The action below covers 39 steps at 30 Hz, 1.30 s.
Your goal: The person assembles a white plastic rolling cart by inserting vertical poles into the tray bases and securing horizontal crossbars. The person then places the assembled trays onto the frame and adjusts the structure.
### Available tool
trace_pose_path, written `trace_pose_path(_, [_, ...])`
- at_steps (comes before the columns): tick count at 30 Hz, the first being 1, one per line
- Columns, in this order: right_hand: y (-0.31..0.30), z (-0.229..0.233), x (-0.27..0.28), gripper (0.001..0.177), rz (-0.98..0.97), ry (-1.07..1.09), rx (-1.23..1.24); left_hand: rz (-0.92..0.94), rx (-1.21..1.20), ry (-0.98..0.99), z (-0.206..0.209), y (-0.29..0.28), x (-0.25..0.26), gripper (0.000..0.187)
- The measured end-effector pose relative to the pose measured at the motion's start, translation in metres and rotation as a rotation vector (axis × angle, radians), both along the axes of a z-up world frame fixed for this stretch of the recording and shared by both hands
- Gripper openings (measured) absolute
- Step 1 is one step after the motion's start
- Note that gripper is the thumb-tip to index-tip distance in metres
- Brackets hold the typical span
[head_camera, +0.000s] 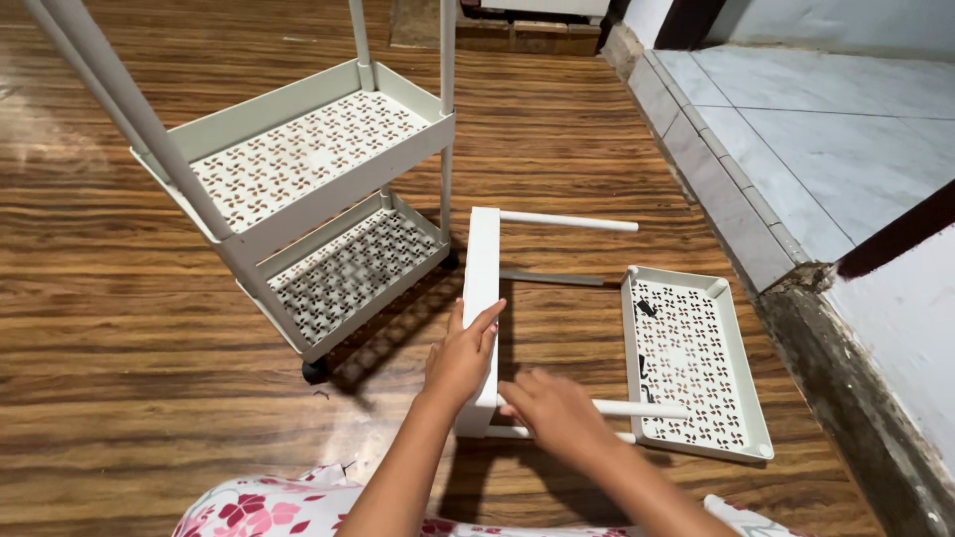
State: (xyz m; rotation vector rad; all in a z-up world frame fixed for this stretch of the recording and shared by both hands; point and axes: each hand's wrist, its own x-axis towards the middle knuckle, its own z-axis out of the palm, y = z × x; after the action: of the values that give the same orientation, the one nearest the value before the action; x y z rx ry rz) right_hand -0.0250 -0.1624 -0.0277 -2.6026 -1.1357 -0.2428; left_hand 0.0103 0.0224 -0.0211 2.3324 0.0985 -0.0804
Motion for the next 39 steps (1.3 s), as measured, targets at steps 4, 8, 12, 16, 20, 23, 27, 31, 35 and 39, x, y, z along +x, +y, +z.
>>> trace_pose_path(4, [0.004,-0.002,-0.021,0.028,-0.048,-0.397,-0.013,-0.002,0.024,-0.029,-0.002,-0.004,0.0,0.043])
trace_pose_path(8, [0.014,0.004,-0.017,0.028,-0.074,-0.206,-0.018,-0.006,-0.016,-0.025,0.002,0.002,-0.001,0.042])
trace_pose_path(12, [0.014,0.009,-0.015,0.026,-0.089,-0.05,-0.036,-0.027,-0.019,-0.025,0.008,0.005,-0.001,0.043])
trace_pose_path(16, [0.003,-0.002,0.003,0.028,-0.149,0.316,-0.169,-0.024,-0.027,0.018,0.01,0.005,-0.002,0.042])
trace_pose_path(20, [-0.009,-0.018,0.045,0.042,-0.019,0.897,0.011,-0.028,-0.039,0.039,0.012,0.003,0.001,0.043])
trace_pose_path(23, [-0.012,-0.025,0.061,0.041,0.047,1.413,0.195,-0.02,-0.035,0.042,0.011,0.005,0.001,0.043])
trace_pose_path(27, [-0.009,-0.022,0.032,0.036,0.049,0.588,0.073,-0.025,-0.056,-0.006,0.008,0.006,0.0,0.043])
trace_pose_path(31, [0.001,-0.012,-0.015,0.03,0.008,-0.528,0.064,-0.03,-0.069,0.004,0.006,0.006,0.002,0.042])
trace_pose_path(35, [0.007,-0.001,-0.021,0.023,-0.184,-0.269,-0.113,-0.034,-0.038,0.019,0.006,0.002,0.003,0.042])
trace_pose_path(39, [0.019,0.003,-0.006,0.03,-0.333,0.118,-0.324,-0.032,-0.06,-0.003,0.008,0.007,0.002,0.043])
